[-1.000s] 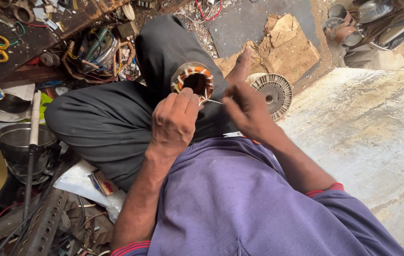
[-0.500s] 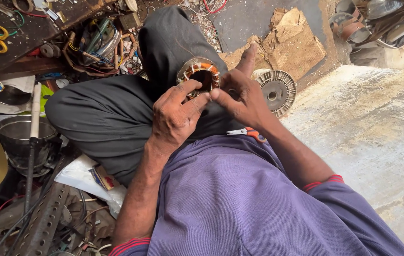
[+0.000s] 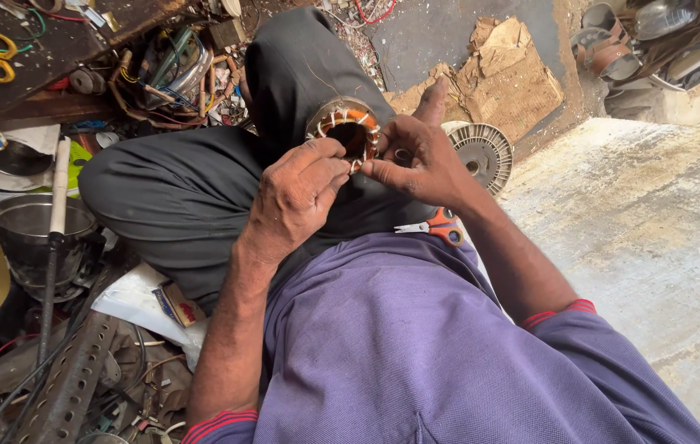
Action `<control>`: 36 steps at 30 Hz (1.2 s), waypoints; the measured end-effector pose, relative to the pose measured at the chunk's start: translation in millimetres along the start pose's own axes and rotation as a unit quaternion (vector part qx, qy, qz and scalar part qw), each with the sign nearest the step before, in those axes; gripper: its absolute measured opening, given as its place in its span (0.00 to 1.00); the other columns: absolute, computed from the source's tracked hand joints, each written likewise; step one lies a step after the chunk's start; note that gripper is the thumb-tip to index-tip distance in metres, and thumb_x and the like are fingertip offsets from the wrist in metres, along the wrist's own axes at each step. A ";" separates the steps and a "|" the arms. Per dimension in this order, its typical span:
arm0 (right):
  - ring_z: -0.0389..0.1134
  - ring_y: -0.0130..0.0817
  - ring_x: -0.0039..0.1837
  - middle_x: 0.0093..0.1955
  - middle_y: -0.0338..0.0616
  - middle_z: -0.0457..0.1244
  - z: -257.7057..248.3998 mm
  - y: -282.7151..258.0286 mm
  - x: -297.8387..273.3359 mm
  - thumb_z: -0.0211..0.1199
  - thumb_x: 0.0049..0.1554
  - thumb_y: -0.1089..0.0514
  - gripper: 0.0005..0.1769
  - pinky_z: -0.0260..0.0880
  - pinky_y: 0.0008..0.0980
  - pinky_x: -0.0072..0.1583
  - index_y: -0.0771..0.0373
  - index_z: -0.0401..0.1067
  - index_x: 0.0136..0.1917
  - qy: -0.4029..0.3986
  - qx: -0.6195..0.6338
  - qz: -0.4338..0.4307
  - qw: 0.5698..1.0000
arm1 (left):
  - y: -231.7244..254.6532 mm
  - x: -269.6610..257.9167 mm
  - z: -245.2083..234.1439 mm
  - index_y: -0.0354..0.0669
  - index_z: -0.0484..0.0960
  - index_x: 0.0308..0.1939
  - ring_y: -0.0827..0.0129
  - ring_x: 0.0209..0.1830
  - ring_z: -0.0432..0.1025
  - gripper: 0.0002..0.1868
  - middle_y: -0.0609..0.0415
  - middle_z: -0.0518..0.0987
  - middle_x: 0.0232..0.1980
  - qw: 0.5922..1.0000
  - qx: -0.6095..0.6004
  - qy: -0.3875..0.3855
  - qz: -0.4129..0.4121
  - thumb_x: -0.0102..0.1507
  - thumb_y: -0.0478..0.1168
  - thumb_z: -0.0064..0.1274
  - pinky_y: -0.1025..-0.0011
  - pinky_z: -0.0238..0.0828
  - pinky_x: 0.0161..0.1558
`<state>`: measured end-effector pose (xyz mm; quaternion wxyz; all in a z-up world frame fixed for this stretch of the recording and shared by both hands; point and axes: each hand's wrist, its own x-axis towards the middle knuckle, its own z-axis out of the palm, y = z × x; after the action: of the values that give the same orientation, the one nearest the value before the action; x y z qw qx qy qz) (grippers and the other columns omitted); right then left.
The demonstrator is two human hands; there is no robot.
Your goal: The person is repairing a cylindrical electrical component, likely a motor stator, by hand. They are wrapping white wire around the copper windings, using a pair of scissors to cut the wire, and adjusting the component's position.
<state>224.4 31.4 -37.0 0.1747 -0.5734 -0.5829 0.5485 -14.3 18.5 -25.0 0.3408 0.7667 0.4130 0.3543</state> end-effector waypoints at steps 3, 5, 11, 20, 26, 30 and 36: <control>0.65 0.27 0.40 0.38 0.40 0.65 5.8 0.8 1.5 0.74 0.51 0.39 0.27 0.66 0.28 0.44 0.64 0.72 0.47 0.029 -0.002 0.000 1.000 | 3.4 2.0 -3.3 0.33 0.80 0.50 0.54 0.51 0.78 0.17 0.46 0.79 0.51 1.000 -0.010 0.003 0.008 0.58 0.29 0.64 0.62 0.79 0.54; 0.66 0.30 0.39 0.34 0.43 0.64 10.8 1.3 3.8 0.76 0.50 0.38 0.28 0.67 0.29 0.46 0.65 0.72 0.42 0.056 -0.089 0.009 0.994 | 4.3 3.5 -3.1 0.34 0.79 0.50 0.55 0.50 0.78 0.17 0.47 0.79 0.50 1.000 -0.018 -0.009 -0.001 0.58 0.30 0.65 0.63 0.79 0.53; 0.68 0.31 0.40 0.36 0.41 0.65 5.3 0.5 3.4 0.74 0.49 0.35 0.31 0.68 0.31 0.44 0.65 0.71 0.45 0.026 -0.069 0.001 0.997 | 0.3 2.5 2.5 0.39 0.82 0.50 0.62 0.48 0.78 0.13 0.53 0.79 0.48 1.000 -0.002 -0.004 -0.002 0.63 0.31 0.65 0.67 0.79 0.50; 0.65 0.30 0.42 0.38 0.42 0.64 -0.1 2.0 8.5 0.77 0.49 0.39 0.27 0.67 0.30 0.45 0.64 0.73 0.44 -0.001 -0.068 -0.005 0.998 | -1.9 -1.0 4.3 0.40 0.83 0.47 0.63 0.47 0.78 0.10 0.53 0.79 0.47 1.000 0.016 -0.002 -0.002 0.63 0.31 0.65 0.69 0.80 0.49; 0.66 0.29 0.40 0.38 0.41 0.66 -1.7 2.5 -5.9 0.72 0.54 0.44 0.25 0.66 0.31 0.43 0.64 0.70 0.52 -0.016 -0.039 -0.034 0.999 | 2.6 1.1 3.5 0.31 0.82 0.51 0.57 0.45 0.74 0.21 0.47 0.75 0.49 0.997 0.075 0.000 0.036 0.56 0.36 0.67 0.63 0.76 0.46; 0.71 0.28 0.47 0.44 0.39 0.68 -4.5 13.0 -5.9 0.62 0.65 0.50 0.16 0.70 0.29 0.49 0.63 0.66 0.58 -0.055 0.021 -0.096 0.994 | 0.6 2.7 10.7 0.35 0.82 0.46 0.61 0.41 0.73 0.15 0.50 0.74 0.46 0.991 0.120 0.029 0.054 0.59 0.35 0.68 0.65 0.75 0.42; 0.67 0.26 0.50 0.49 0.39 0.65 -9.7 30.1 3.3 0.60 0.67 0.53 0.15 0.68 0.28 0.53 0.63 0.66 0.62 -0.107 0.076 -0.108 0.985 | -10.1 6.1 7.9 0.35 0.82 0.44 0.63 0.41 0.74 0.11 0.51 0.76 0.46 0.991 0.115 0.018 0.069 0.61 0.32 0.66 0.67 0.75 0.41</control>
<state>245.9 30.7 -60.4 0.2127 -0.4304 -0.6134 0.6271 -9.2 26.3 -35.8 0.2178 0.8205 0.4036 0.3412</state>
